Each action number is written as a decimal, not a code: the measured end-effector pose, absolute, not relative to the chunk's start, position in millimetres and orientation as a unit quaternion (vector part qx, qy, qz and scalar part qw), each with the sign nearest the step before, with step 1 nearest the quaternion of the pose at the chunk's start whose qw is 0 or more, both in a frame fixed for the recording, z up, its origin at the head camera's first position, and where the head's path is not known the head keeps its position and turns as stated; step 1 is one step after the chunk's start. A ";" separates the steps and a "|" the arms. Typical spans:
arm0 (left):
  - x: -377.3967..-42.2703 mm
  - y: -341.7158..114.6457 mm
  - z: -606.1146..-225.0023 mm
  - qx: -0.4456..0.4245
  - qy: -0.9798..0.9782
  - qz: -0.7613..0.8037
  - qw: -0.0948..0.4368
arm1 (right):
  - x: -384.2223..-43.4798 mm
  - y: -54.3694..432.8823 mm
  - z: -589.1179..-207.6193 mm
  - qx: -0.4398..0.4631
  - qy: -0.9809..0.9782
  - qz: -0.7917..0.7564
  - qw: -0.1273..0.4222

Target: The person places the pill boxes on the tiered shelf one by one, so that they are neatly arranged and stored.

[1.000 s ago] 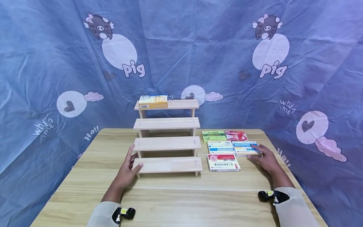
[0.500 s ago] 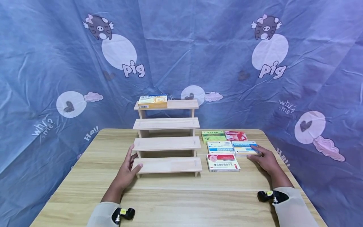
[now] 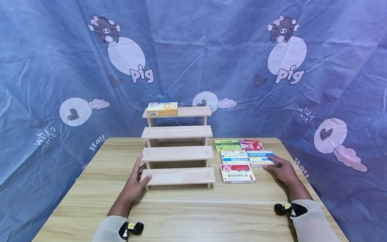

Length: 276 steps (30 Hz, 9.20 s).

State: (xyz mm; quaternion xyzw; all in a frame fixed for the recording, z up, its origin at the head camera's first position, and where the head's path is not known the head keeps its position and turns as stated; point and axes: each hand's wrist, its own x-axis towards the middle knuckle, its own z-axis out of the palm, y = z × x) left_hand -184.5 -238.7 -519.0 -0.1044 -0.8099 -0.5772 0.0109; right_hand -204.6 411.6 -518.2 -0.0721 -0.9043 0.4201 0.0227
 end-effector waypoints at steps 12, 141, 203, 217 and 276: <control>-185.6 -238.1 -518.7 -0.108 -0.813 -0.572 0.017 | -204.8 410.5 -516.4 -0.086 -0.904 0.419 0.021; -180.8 -237.1 -515.6 -0.103 -0.808 -0.580 0.008 | -249.8 306.5 -365.4 -0.064 -0.782 0.564 0.259; -178.6 -238.0 -514.0 -0.107 -0.809 -0.578 0.012 | -318.0 138.6 -342.1 0.041 -0.834 0.459 0.304; -179.6 -240.5 -511.9 -0.105 -0.810 -0.578 0.007 | -315.0 116.6 -342.3 0.034 -0.855 0.438 0.277; -191.8 -242.0 -515.3 -0.105 -0.810 -0.577 0.004 | -327.3 157.7 -370.0 0.044 -0.873 0.400 0.274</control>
